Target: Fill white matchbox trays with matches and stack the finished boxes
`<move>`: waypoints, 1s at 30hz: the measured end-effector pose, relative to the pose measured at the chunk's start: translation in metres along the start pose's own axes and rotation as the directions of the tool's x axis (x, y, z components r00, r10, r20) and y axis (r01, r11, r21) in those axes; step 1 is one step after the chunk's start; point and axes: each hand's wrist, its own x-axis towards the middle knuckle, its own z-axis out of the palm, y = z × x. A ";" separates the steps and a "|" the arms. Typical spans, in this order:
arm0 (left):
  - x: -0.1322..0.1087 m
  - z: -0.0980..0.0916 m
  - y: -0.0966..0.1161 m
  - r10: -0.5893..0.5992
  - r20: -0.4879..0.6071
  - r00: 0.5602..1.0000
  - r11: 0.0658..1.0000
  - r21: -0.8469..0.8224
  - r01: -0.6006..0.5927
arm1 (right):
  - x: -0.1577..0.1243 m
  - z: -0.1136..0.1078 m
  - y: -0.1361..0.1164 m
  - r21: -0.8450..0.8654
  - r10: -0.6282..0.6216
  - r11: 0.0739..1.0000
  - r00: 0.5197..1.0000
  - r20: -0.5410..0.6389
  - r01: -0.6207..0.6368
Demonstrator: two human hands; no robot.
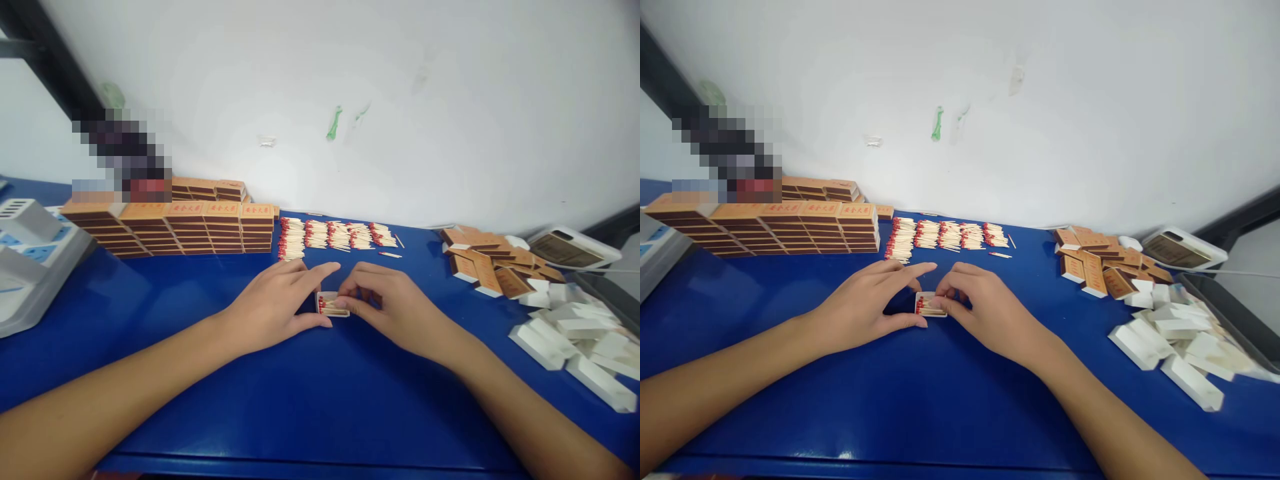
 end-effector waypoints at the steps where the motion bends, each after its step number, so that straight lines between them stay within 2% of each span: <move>1: 0.000 0.000 0.000 -0.002 -0.003 1.000 1.000 0.002 0.002 | 0.000 0.002 0.000 -0.008 -0.009 1.000 1.000 0.008 0.009; 10: -0.001 -0.001 0.001 -0.015 0.008 1.000 1.000 0.000 0.015 | -0.003 -0.002 0.006 -0.053 0.025 0.998 0.996 0.080 -0.021; 16: -0.001 -0.001 0.001 -0.004 0.002 1.000 1.000 -0.008 0.004 | 0.000 -0.004 0.002 -0.019 0.033 0.999 0.997 0.071 -0.032; 19: 0.000 -0.002 0.001 -0.007 0.009 1.000 1.000 -0.012 0.007 | 0.001 -0.020 0.029 -0.094 0.069 0.993 0.994 -0.088 -0.077; 21: -0.001 -0.002 0.001 -0.013 0.015 1.000 1.000 -0.015 0.013 | 0.002 -0.034 0.061 -0.213 0.092 0.966 0.965 -0.247 -0.147; 23: -0.001 -0.002 0.001 -0.019 0.021 1.000 1.000 -0.012 0.019 | 0.002 -0.046 0.093 -0.285 0.146 0.928 0.938 -0.315 -0.240; 26: -0.001 -0.001 0.000 -0.014 0.016 1.000 1.000 -0.006 0.014 | 0.002 -0.056 0.126 -0.244 0.237 0.924 0.941 -0.244 -0.296; 28: -0.002 0.000 -0.001 -0.008 0.010 1.000 1.000 -0.005 0.008 | 0.003 -0.057 0.130 -0.224 0.260 0.928 0.949 -0.180 -0.297; 30: -0.001 0.000 -0.001 -0.007 0.010 1.000 1.000 -0.007 0.007 | 0.005 -0.055 0.123 -0.245 0.252 0.926 0.954 -0.163 -0.286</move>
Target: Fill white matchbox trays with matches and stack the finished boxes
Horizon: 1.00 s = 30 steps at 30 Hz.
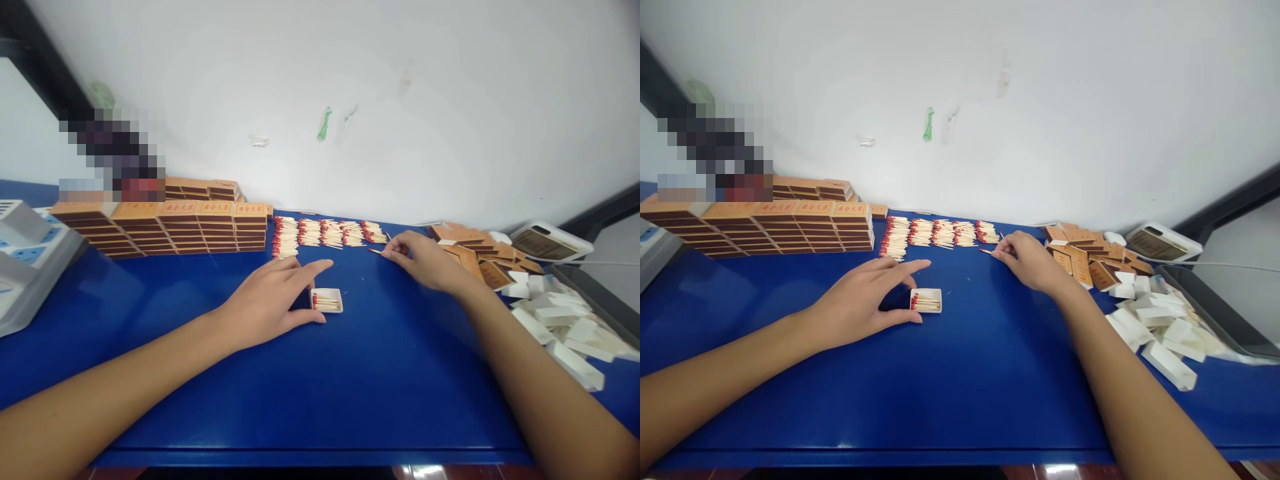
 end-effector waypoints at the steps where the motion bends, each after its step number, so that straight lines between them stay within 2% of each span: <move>1: 0.000 0.000 0.000 -0.003 0.003 1.000 1.000 -0.002 0.003 | -0.001 0.000 -0.007 -0.008 -0.011 1.000 1.000 -0.008 0.011; 5: 0.001 -0.002 0.001 -0.023 0.014 1.000 1.000 -0.010 0.023 | -0.014 0.000 -0.048 0.087 -0.088 0.992 0.996 -0.014 0.089; 9: 0.002 -0.003 0.001 -0.035 0.019 0.999 0.999 -0.010 0.036 | -0.034 0.005 -0.098 0.210 -0.196 0.963 0.975 0.102 0.171; 12: 0.002 -0.002 0.001 -0.028 0.018 0.999 1.000 -0.011 0.029 | -0.044 0.011 -0.121 0.230 -0.290 0.940 0.946 0.144 0.253; 15: 0.002 -0.002 0.001 -0.027 0.016 1.000 0.999 -0.017 0.027 | -0.046 0.015 -0.125 0.235 -0.338 0.926 0.927 0.161 0.297; 21: 0.003 -0.002 0.001 -0.036 0.012 0.999 0.999 -0.018 0.036 | -0.043 0.013 -0.117 0.280 -0.289 0.929 0.947 0.142 0.242; 26: 0.002 -0.002 0.001 -0.027 0.007 1.000 0.999 -0.029 0.027 | -0.043 0.016 -0.123 0.305 -0.310 0.913 0.947 0.084 0.271; 30: 0.002 -0.002 0.001 -0.030 0.009 1.000 0.999 -0.023 0.030 | -0.045 0.020 -0.128 0.293 -0.301 0.921 0.947 0.110 0.258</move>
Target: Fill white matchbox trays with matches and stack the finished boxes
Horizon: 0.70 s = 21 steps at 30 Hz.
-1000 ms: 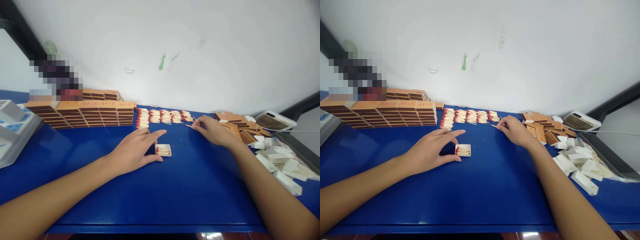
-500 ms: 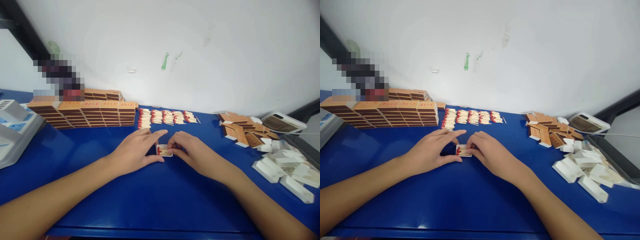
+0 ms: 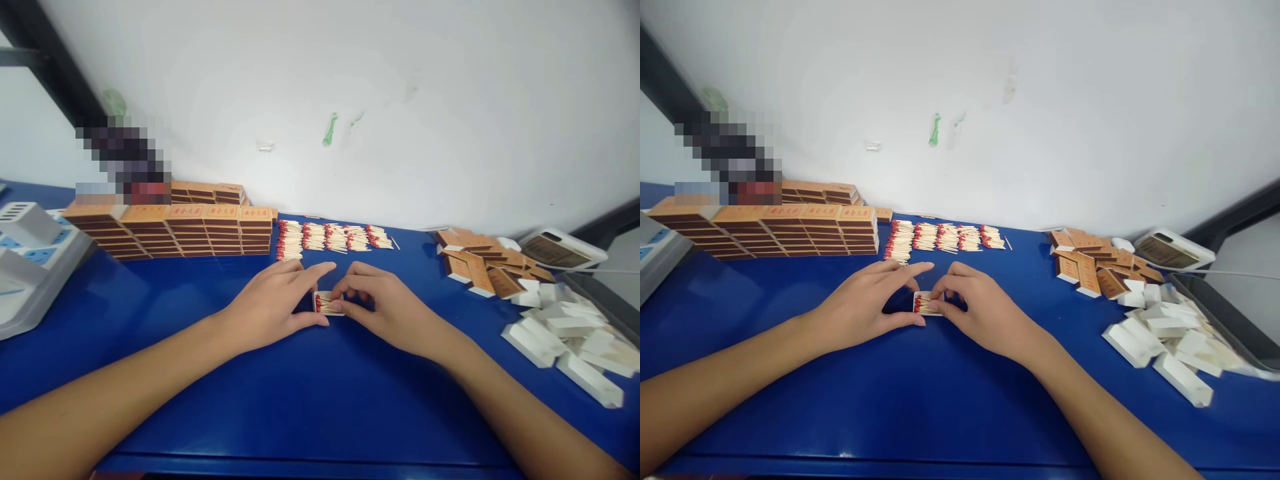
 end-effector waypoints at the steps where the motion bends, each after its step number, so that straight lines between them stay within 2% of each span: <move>1: 0.000 0.000 0.000 0.000 0.001 1.000 1.000 0.000 0.000 | 0.000 0.000 0.000 0.001 0.018 1.000 1.000 0.011 -0.018; 3: 0.000 0.000 0.000 0.004 0.005 1.000 1.000 0.001 -0.004 | 0.001 -0.001 0.003 0.003 0.039 0.999 0.999 0.027 -0.039; 5: 0.001 0.000 0.000 0.000 0.014 1.000 1.000 0.008 0.000 | 0.005 -0.004 0.013 -0.011 0.043 0.999 0.999 -0.012 -0.043; 9: 0.000 0.001 -0.001 -0.002 0.021 1.000 1.000 0.009 0.002 | 0.017 -0.014 0.053 -0.155 0.054 0.983 0.965 -0.256 -0.096; 10: 0.000 0.001 0.000 0.001 0.021 1.000 1.000 0.006 -0.001 | 0.020 -0.016 0.064 -0.190 0.058 0.975 0.958 -0.282 -0.115; 14: -0.001 0.000 0.001 -0.003 0.030 1.000 1.000 0.002 0.003 | 0.029 -0.026 0.094 -0.231 0.113 0.955 0.951 -0.286 -0.183; 21: -0.001 0.000 0.001 -0.017 0.043 0.999 1.000 0.013 0.017 | 0.030 -0.027 0.102 -0.232 0.132 0.954 0.959 -0.250 -0.191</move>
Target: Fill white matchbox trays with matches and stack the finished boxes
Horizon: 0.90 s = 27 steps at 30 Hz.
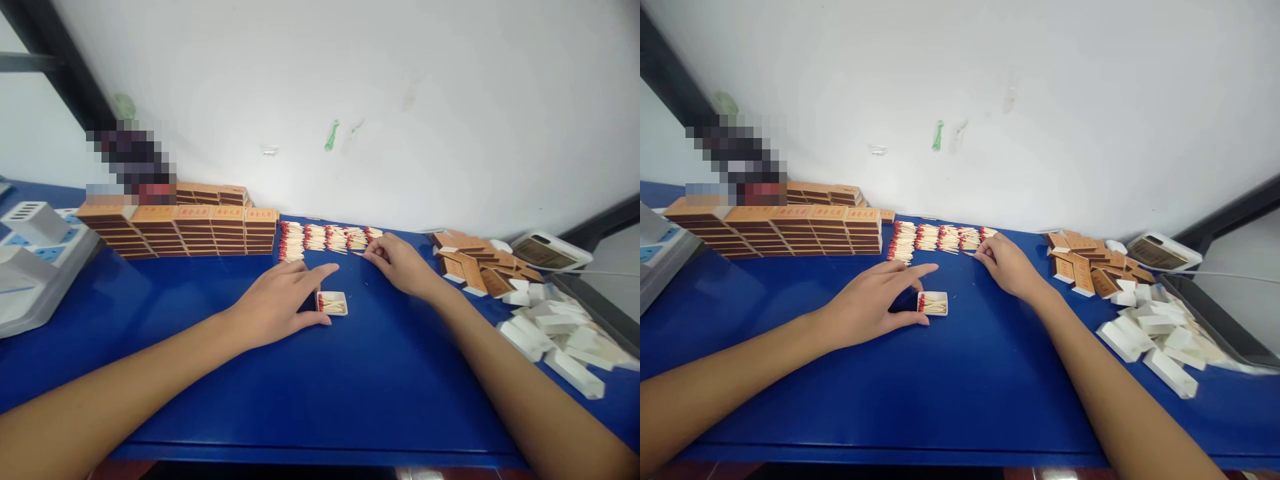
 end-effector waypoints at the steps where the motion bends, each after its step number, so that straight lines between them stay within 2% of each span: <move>1: 0.000 0.000 0.000 0.002 -0.001 1.000 1.000 0.003 -0.001 | -0.001 0.000 0.000 0.001 -0.014 1.000 1.000 0.001 0.014; 6: 0.001 0.001 0.000 0.013 -0.007 1.000 1.000 0.002 -0.013 | -0.002 0.001 -0.001 -0.002 -0.046 0.999 0.999 -0.023 0.046; 12: 0.001 0.000 0.000 0.007 -0.008 1.000 1.000 0.002 -0.007 | -0.004 -0.005 -0.008 0.032 0.002 0.999 0.997 0.079 -0.004; 17: 0.001 0.000 0.000 0.010 -0.015 1.000 1.000 0.010 -0.010 | -0.022 -0.017 -0.045 0.137 -0.055 0.990 0.986 0.158 0.033; 22: 0.001 0.000 -0.001 0.017 -0.018 1.000 1.000 0.010 -0.017 | -0.046 -0.022 -0.086 0.198 -0.139 0.977 0.937 0.321 0.078; 27: 0.001 0.001 0.000 0.030 -0.037 0.999 0.999 0.017 -0.029 | -0.054 -0.019 -0.097 0.181 -0.158 0.979 0.913 0.377 0.095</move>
